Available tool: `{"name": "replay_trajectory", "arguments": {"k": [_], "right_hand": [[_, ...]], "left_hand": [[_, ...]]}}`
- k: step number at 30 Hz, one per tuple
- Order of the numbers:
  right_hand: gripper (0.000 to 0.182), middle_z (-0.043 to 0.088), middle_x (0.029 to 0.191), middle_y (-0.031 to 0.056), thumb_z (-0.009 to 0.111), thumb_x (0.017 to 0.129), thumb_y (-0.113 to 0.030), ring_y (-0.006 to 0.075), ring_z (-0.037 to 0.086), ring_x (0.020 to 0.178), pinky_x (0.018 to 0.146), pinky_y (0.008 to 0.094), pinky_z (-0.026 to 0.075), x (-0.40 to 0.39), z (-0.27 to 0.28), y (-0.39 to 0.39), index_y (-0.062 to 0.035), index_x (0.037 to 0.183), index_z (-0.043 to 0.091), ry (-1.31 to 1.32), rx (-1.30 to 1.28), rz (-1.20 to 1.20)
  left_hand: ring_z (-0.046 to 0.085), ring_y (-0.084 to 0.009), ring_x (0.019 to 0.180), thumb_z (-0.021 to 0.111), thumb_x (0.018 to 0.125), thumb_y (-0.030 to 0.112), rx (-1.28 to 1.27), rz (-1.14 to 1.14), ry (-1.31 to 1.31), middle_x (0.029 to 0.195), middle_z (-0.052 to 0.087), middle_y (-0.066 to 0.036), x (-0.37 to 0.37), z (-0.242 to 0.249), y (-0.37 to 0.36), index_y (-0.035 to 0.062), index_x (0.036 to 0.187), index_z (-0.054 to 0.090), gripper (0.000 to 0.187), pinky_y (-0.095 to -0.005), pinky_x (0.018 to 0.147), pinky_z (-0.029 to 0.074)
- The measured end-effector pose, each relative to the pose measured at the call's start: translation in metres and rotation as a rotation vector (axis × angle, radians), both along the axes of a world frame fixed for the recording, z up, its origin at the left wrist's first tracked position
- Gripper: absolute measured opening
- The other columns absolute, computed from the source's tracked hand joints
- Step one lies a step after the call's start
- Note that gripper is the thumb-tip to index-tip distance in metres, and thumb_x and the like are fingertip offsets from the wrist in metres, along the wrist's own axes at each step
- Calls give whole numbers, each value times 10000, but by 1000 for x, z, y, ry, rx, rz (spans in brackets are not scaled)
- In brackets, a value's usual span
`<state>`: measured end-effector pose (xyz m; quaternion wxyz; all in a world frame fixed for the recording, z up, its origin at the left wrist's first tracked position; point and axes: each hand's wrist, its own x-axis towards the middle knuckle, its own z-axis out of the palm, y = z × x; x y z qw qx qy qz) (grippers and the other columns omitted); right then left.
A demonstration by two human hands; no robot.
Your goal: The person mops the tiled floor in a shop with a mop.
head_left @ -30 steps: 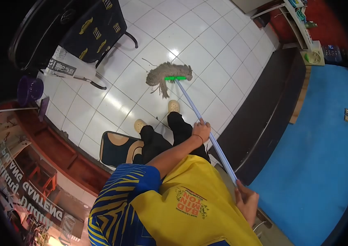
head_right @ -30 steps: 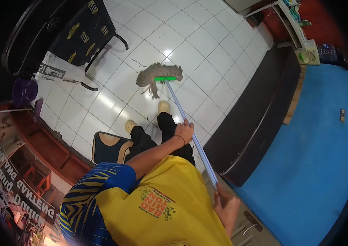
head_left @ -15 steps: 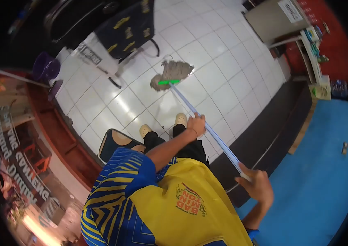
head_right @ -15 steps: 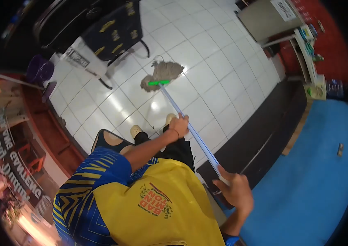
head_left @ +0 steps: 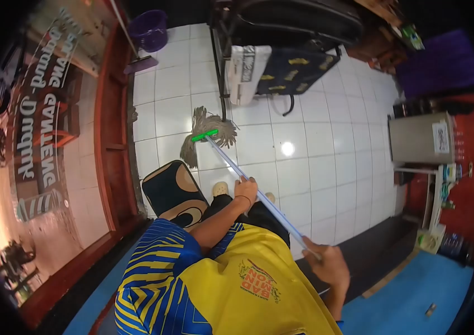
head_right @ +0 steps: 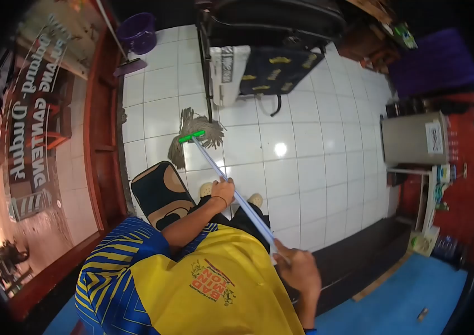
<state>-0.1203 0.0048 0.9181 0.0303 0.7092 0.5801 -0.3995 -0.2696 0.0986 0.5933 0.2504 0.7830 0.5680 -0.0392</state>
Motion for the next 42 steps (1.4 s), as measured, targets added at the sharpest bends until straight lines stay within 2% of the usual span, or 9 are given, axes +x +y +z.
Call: {"name": "replay_trajectory", "arguments": {"k": [7,10,19,28,31,35,36,37,42], "right_hand": [[304,560,683,230,544,816,-192,375,569,661,582,430,447,-81,-42,13,-47,1082,564,38,151,-74],[382,549,626,213,514,822,-222,367,571,601,520,451,446,-104,-93,29,-57,1166,488,-62,130,136],[365,553,638,217,549,792,-115,368,554,602,564,432,445,-131,-31,165,-21,1142,504,-114,70,243],[438,532,623,216,497,828,-147,364,537,560,525,433,450,-189,-127,323,-11,1234,408,-30,74,213],[445,529,612,217,511,825,-153,370,521,533,501,424,438,-188,-127,360,-1,1229,407,-26,112,230],[451,558,642,199,557,758,-88,347,565,579,521,402,447,-162,-63,346,-105,1202,477,1,-119,72],[481,571,647,185,568,733,-60,349,565,566,521,384,454,-156,-35,338,-115,1203,482,-15,-152,58],[456,577,661,192,580,721,-55,307,587,590,534,357,457,-151,-9,329,-96,1170,510,23,-169,-26],[306,601,797,91,607,727,1,121,549,678,579,260,417,-168,38,262,-8,1032,589,31,-99,-660]], "left_hand": [[609,-295,839,635,645,116,-18,148,-31,1160,430,-315,-64,-28,56,-3,974,531,365,-410,774,424],[612,-295,857,498,768,107,-85,282,-25,1180,426,-292,-91,-59,95,23,1055,498,299,-430,753,447],[605,-366,746,636,631,74,36,72,-120,1043,482,-316,-105,-52,195,-82,1105,414,546,-404,681,499],[420,-308,1174,514,787,141,-61,-49,281,1183,482,-239,-171,-70,412,-28,1233,384,495,-470,820,408],[560,-324,993,423,807,122,-117,-135,289,1194,439,-293,-174,-81,451,-28,1243,361,465,-484,813,429],[459,-390,1087,470,784,130,-195,-265,183,1006,570,-169,-145,-43,399,18,963,588,241,-452,736,432],[526,-341,1011,485,767,113,-6,31,97,966,588,-170,-119,-114,342,35,857,624,183,-423,678,445],[573,-302,939,471,776,107,-139,-295,123,960,602,-172,-125,-26,342,55,800,637,176,-399,626,455],[597,-220,737,513,732,114,-311,-543,-46,811,612,-71,-125,9,291,66,789,642,150,-442,636,397]]}}
